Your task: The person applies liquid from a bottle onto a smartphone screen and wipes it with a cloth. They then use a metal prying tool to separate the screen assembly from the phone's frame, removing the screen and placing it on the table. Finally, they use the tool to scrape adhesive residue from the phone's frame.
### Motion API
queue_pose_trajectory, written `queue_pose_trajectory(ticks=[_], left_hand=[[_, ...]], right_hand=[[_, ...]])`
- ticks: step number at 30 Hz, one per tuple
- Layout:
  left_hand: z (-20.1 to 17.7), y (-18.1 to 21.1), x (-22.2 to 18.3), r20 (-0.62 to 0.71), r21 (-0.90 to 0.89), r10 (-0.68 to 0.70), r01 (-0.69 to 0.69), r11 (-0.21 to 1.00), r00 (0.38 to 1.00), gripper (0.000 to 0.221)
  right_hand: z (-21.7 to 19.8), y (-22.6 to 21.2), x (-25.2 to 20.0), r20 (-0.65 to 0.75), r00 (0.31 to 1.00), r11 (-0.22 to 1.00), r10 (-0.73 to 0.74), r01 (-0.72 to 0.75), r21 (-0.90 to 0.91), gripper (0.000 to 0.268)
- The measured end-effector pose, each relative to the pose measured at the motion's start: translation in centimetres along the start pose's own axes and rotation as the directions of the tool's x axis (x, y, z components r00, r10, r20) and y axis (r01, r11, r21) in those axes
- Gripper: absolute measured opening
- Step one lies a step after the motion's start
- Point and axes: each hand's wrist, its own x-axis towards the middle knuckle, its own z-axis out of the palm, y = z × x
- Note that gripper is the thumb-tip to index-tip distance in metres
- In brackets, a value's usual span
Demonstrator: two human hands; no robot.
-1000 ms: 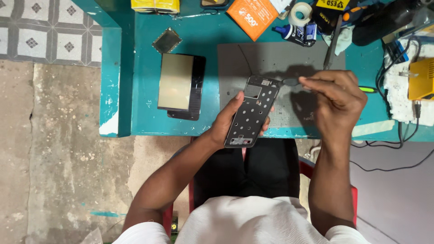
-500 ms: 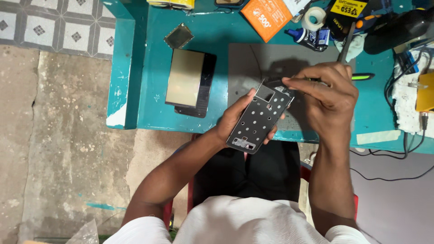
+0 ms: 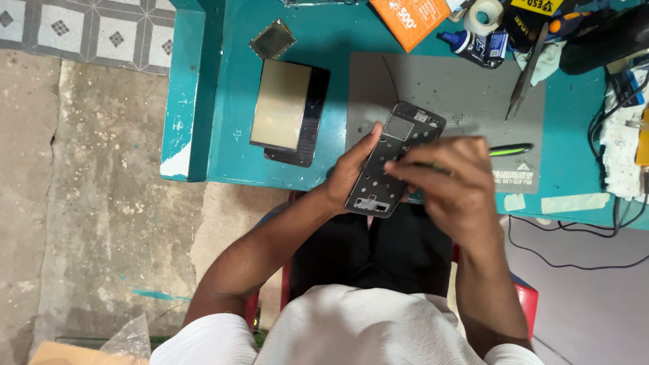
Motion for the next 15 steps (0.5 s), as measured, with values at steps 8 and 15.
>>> queue_pose_trajectory(ticks=[8, 15], left_hand=[[0.0, 0.1, 0.3, 0.115, -0.022, -0.033, 0.035, 0.999, 0.993, 0.068], [0.4, 0.6, -0.1, 0.049, -0.114, 0.031, -0.026, 0.993, 0.998, 0.063]], right_hand=[[0.8, 3.0, 0.4, -0.042, 0.996, 0.997, -0.075, 0.074, -0.027, 0.047], [1.3, 1.1, -0.3, 0.019, 1.000, 1.000, -0.022, 0.022, 0.006, 0.041]])
